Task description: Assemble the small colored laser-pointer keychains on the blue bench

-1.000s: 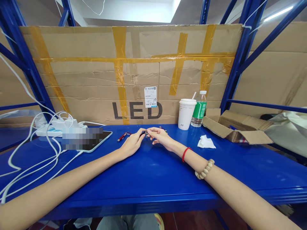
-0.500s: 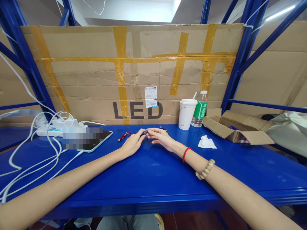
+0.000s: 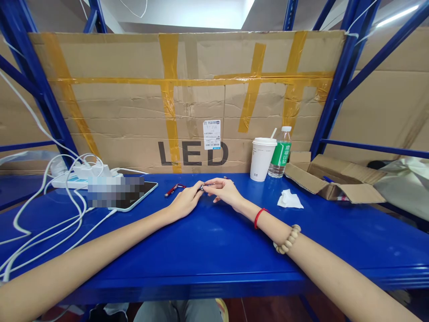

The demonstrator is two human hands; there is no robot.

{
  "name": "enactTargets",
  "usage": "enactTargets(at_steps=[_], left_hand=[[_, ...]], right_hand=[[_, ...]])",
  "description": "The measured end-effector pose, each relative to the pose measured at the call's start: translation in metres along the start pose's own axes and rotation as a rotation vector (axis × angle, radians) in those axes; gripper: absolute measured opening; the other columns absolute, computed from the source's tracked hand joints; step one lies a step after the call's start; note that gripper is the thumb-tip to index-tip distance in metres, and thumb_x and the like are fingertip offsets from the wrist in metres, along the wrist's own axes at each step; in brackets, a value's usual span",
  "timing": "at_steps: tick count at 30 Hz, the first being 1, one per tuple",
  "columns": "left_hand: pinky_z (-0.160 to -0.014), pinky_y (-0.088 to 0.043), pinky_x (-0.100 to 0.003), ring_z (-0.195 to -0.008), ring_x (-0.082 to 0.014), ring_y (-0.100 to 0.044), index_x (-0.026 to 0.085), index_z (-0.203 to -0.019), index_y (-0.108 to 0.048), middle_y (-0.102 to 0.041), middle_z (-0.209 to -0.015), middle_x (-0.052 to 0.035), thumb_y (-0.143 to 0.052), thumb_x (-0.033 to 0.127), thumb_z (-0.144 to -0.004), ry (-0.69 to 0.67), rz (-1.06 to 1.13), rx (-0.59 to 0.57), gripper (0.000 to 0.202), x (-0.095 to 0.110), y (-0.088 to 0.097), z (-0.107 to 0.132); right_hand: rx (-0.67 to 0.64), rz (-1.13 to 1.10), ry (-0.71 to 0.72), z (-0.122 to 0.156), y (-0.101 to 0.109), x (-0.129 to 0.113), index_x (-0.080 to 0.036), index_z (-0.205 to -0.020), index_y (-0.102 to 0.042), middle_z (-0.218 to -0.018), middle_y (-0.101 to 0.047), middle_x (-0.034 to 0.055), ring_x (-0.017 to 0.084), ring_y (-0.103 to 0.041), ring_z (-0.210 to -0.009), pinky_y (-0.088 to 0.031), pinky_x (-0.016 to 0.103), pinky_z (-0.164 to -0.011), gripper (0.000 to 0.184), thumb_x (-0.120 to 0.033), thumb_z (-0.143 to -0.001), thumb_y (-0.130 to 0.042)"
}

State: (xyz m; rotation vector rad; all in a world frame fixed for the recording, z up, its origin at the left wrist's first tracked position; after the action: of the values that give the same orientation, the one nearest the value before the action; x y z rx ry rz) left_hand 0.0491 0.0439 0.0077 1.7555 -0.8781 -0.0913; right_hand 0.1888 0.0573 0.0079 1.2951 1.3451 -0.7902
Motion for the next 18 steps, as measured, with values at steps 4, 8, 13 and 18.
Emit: enactTargets(at_steps=[4, 8, 13, 18], left_hand=[[-0.069, -0.043, -0.028, -0.088, -0.0192, -0.058, 0.025, -0.104, -0.039, -0.060, -0.097, -0.0030, -0.025, 0.025, -0.087, 0.019, -0.025, -0.024, 0.022, -0.001, -0.001, 0.000], [-0.067, -0.043, -0.028, -0.088, -0.0203, -0.058, 0.023, -0.104, -0.039, -0.060, -0.096, -0.0046, -0.025, 0.023, -0.086, 0.029, -0.051, -0.052, 0.023, -0.002, -0.003, -0.001], [-0.068, -0.043, -0.027, -0.088, -0.0194, -0.057, 0.023, -0.104, -0.039, -0.060, -0.096, -0.0047, -0.030, 0.013, -0.080, 0.046, -0.059, -0.070, 0.027, -0.003, -0.003, -0.001], [-0.071, -0.043, -0.028, -0.091, -0.0189, -0.056, 0.023, -0.103, -0.039, -0.059, -0.099, -0.0038, -0.030, 0.009, -0.077, 0.033, -0.026, -0.067, 0.031, -0.001, -0.001, 0.001]], right_hand=[[0.041, 0.069, 0.031, -0.002, -0.003, 0.000, -0.014, -0.086, -0.059, -0.071, -0.063, 0.0046, 0.013, -0.058, -0.061, -0.047, 0.018, -0.039, 0.039, -0.034, -0.055, -0.071], [0.044, 0.143, 0.119, -0.003, -0.006, 0.002, -0.015, -0.086, -0.056, -0.071, -0.060, 0.0035, 0.011, -0.055, -0.054, -0.046, 0.019, -0.034, 0.040, -0.037, -0.055, -0.070], [-0.027, 0.256, 0.249, 0.000, -0.010, 0.002, -0.016, -0.083, -0.059, -0.072, -0.059, 0.0030, 0.011, -0.054, -0.055, -0.044, 0.018, -0.034, 0.032, -0.039, -0.061, -0.064], [-0.019, 0.413, 0.365, 0.003, -0.011, -0.003, -0.017, -0.082, -0.065, -0.074, -0.061, 0.0044, 0.010, -0.052, -0.055, -0.045, 0.021, -0.044, 0.025, -0.036, -0.067, -0.060]])
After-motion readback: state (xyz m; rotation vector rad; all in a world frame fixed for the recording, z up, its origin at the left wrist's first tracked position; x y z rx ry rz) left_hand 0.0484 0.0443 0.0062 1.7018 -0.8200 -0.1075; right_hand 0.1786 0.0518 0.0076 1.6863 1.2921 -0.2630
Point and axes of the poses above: each hand's wrist, its own z-axis away from the middle knuckle, its own y-axis out of the back of the hand, x = y × z, the point moved 3 cm from there along -z, towards the middle knuckle
